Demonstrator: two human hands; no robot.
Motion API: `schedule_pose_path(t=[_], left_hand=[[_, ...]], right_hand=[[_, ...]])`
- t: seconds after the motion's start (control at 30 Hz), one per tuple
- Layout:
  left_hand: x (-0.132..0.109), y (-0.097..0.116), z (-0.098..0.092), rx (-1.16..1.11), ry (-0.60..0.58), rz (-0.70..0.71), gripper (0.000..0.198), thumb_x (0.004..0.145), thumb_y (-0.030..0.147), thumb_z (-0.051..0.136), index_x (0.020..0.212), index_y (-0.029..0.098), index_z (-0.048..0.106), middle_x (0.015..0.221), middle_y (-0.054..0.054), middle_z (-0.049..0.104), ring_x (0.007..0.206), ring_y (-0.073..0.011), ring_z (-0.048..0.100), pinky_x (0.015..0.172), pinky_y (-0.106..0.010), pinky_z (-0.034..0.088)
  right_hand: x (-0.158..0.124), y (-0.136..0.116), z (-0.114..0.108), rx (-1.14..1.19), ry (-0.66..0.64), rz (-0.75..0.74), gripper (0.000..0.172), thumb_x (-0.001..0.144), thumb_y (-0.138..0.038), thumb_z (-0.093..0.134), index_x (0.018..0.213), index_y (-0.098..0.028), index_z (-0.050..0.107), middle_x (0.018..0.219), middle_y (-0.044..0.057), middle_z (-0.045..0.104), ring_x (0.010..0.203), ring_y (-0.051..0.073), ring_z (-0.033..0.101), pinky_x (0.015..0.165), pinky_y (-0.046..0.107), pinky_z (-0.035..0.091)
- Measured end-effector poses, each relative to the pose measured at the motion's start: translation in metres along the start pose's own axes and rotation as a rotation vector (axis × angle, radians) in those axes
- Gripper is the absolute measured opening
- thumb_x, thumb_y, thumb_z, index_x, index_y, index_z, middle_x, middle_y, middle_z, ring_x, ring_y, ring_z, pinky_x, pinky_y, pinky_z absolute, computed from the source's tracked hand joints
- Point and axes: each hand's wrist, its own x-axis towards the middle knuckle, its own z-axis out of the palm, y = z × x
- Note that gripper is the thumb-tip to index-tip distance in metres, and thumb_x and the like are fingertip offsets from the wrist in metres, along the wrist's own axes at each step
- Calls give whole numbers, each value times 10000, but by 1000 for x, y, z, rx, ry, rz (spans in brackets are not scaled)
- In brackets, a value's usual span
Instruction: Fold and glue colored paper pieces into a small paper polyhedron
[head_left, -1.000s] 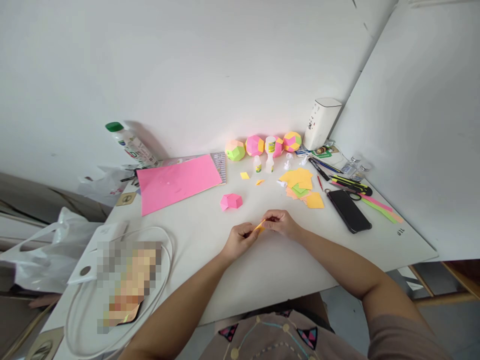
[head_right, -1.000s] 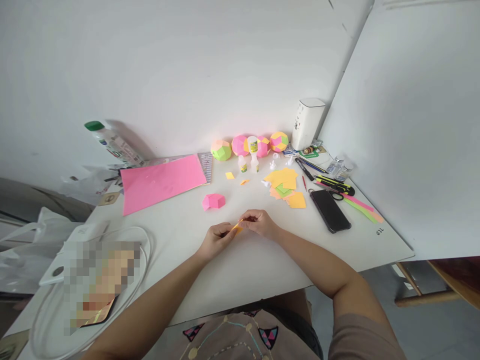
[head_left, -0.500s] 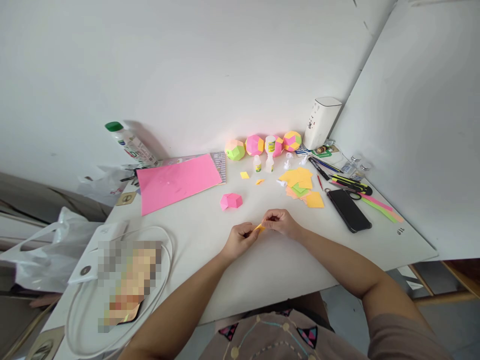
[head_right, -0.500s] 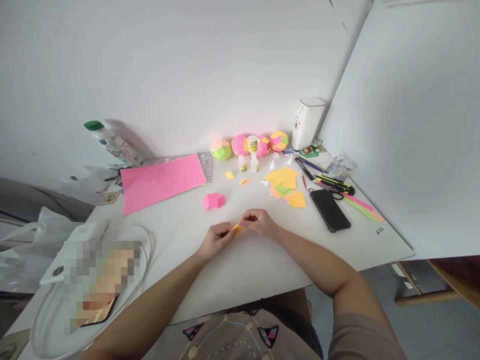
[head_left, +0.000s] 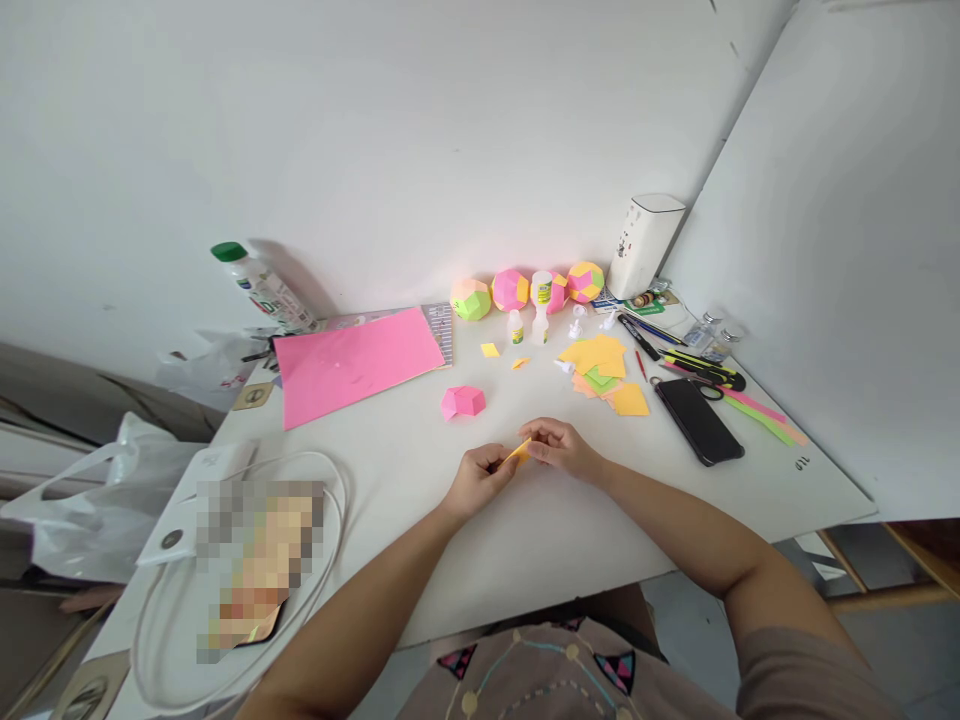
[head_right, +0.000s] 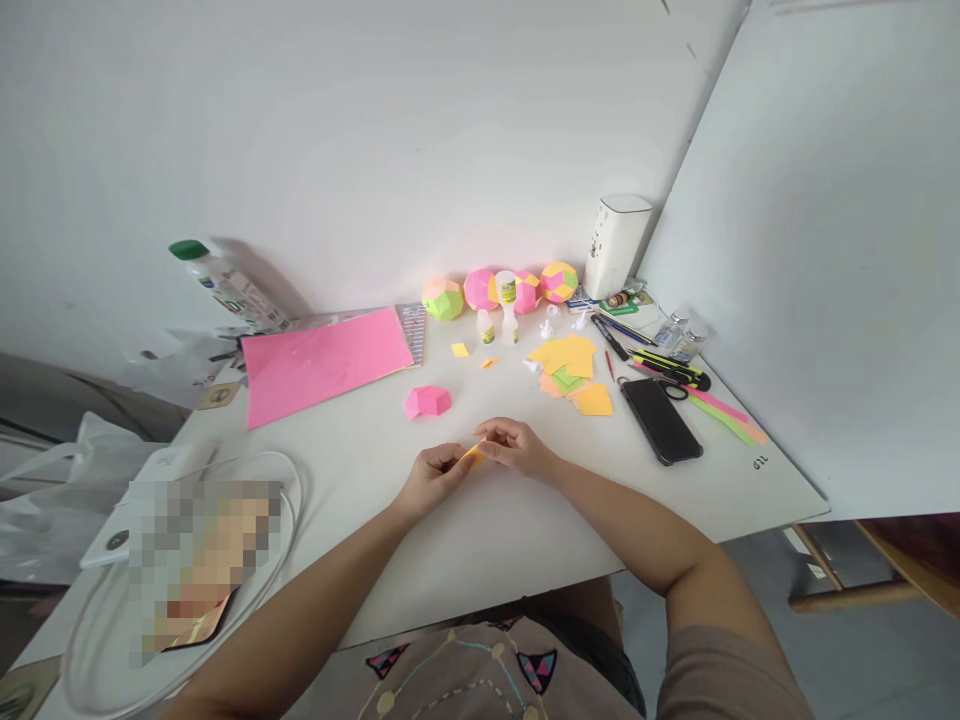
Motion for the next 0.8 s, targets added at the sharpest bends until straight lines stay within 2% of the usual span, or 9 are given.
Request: schedule_pose_path(t=[0.13,0.3,0.6,0.8], left_hand=[[0,0,0,-42,11,-14,236,780,388,623,729,158,642,608,33,473,530,-78,361,506,-229,309],[1,-4,-1,-189,29,-72,269,774,435,646,777,168,611,652,33,506,549,-74,395,514,-219,319],[3,-3,-2,-276,30,-116,324,752,477,669,757,156,619,692,-10,592,638,-113,514,568,-238,399],[3,2,-2,-273,54,-90,363,727,513,677,736,154,623,708,-20,629,663,-127,546,607,-254,436]], right_hand=[[1,1,1,-52,55,-4,265,762,-423,672,773,-158,657,577,-29,519,511,87,436,489,238,351],[1,2,-1,-17,121,12,246,788,-413,646,794,-167,628,574,-32,538,511,96,491,511,243,409],[1,1,1,-44,68,34,234,763,-387,674,829,-168,624,671,-19,596,542,91,547,525,234,445],[2,4,2,-62,75,19,266,756,-420,678,823,-164,642,615,-19,596,533,106,564,520,250,460]])
